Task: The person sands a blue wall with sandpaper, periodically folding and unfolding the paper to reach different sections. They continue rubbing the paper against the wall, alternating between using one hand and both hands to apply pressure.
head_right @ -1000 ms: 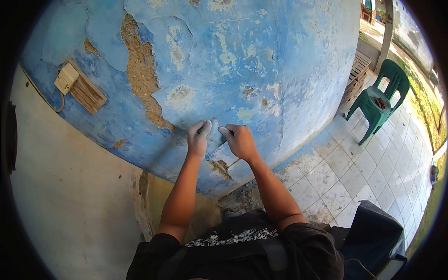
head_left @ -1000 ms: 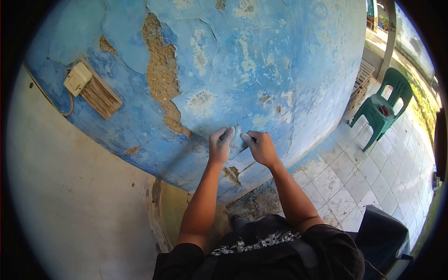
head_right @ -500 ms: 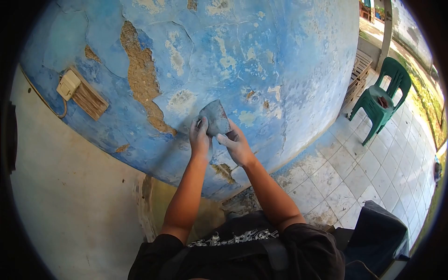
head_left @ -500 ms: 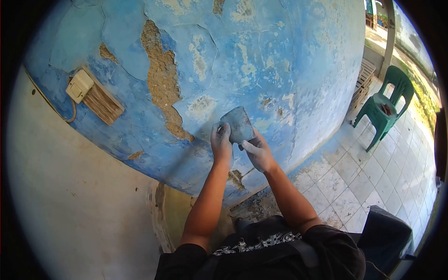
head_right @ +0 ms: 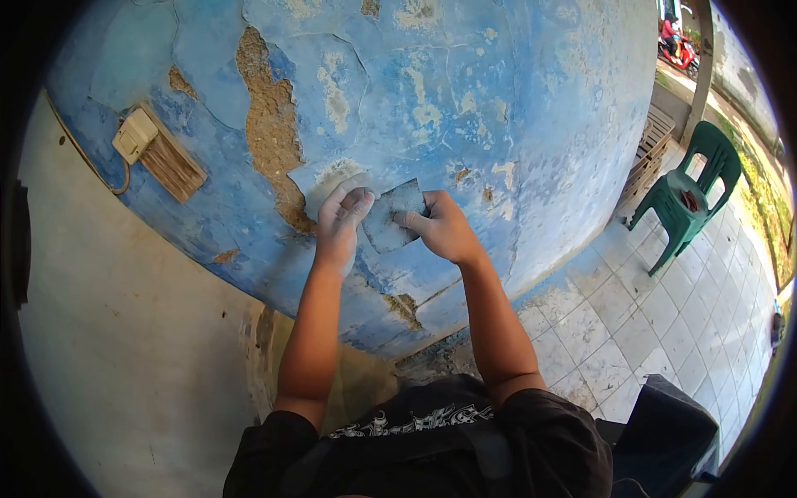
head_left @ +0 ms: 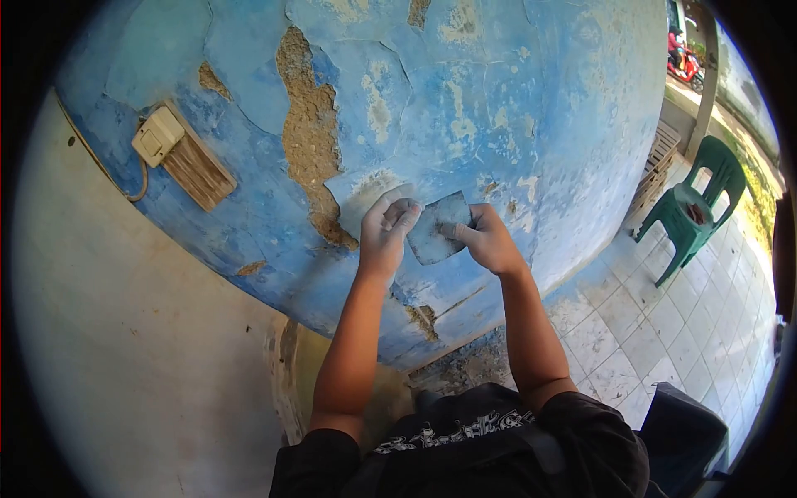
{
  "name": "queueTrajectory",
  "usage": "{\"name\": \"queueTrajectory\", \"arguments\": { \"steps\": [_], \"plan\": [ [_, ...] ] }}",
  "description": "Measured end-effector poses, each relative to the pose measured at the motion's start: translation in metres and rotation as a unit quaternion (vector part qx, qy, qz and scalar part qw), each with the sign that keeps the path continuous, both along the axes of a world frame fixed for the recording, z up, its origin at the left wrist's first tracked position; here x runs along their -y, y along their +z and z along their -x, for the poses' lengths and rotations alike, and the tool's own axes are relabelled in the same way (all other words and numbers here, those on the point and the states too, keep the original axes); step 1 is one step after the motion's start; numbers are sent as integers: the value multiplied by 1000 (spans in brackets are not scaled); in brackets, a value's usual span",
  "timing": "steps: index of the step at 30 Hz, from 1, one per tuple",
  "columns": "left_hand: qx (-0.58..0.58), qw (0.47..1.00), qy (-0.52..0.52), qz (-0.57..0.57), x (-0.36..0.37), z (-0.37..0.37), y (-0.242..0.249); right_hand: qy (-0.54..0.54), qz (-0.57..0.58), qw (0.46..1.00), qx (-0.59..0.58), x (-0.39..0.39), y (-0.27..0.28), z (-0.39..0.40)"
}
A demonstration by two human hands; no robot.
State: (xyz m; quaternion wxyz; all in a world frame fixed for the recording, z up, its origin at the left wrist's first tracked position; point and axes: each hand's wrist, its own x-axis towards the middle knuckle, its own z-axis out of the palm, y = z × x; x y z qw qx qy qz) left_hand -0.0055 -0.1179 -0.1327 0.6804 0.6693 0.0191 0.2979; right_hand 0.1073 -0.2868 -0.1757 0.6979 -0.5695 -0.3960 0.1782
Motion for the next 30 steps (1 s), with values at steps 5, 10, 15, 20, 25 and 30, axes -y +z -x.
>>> {"name": "queueTrajectory", "arguments": {
  "steps": [5,10,15,20,25,30],
  "plan": [
    [-6,999,-20,-38,-8,-5,0,40,-170,972,-158,-4,-6,-3],
    [61,996,60,15,15,-19,-18,134,-386,856,-318,-13,-2,23],
    [70,982,165,-62,33,-19,-25,77,-361,888,-274,-30,-11,27],
    [119,908,186,-355,11,-2,-6,29,-234,949,-211,-30,27,18],
    [131,837,178,-501,-25,17,59,-61,-160,984,-47,-43,63,10],
    [104,549,265,-786,-86,35,122,-342,-95,876,327,-60,107,-16]
  ]
}}
